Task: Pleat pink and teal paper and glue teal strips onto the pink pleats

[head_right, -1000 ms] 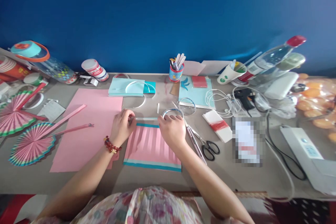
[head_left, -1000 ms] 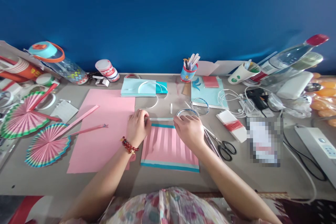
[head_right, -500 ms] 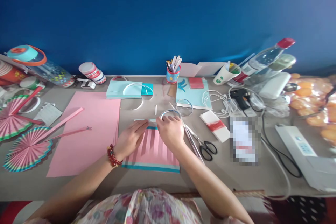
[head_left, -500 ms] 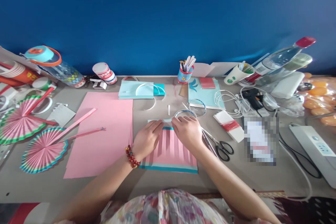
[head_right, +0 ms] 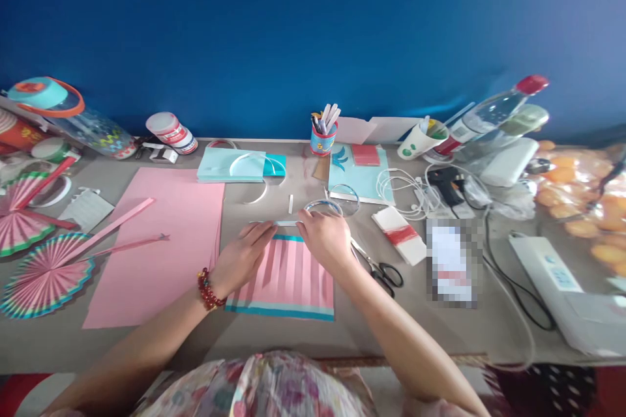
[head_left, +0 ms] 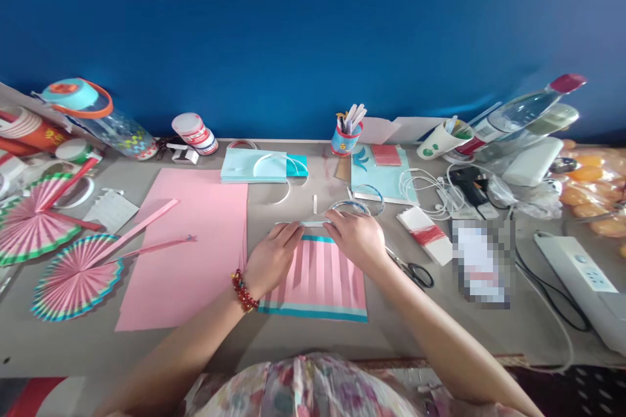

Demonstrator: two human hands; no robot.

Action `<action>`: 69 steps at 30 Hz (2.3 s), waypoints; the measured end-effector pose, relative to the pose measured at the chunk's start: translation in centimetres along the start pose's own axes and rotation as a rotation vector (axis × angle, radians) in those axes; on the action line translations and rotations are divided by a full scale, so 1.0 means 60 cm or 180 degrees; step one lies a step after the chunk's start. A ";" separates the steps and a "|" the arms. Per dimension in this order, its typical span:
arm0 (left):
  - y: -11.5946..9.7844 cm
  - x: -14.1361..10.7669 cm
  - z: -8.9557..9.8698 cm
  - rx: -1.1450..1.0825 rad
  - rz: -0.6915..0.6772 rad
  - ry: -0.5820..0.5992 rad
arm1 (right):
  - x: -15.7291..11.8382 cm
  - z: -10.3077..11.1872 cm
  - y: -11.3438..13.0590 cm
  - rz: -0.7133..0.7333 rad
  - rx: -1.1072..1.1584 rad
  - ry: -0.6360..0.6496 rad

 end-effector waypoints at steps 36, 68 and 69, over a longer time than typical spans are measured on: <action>-0.011 0.003 -0.008 0.0525 0.0202 0.0270 | 0.021 0.016 0.002 -0.0465 0.0045 0.0631; -0.035 0.033 -0.033 0.0415 -0.0374 0.0332 | 0.037 0.030 0.012 -0.0317 -0.0155 0.0623; -0.031 0.031 -0.036 0.0432 -0.0405 0.0341 | 0.035 0.033 0.010 -0.0269 -0.0178 0.0623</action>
Point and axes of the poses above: each hand's wrist, its own x-axis towards the middle knuckle, its own z-axis out of the back of the hand, y = z × x, the point moved 2 cm from there along x, towards the middle knuckle, and after that the axes turned 1 degree about y, right-handed, at the moved point
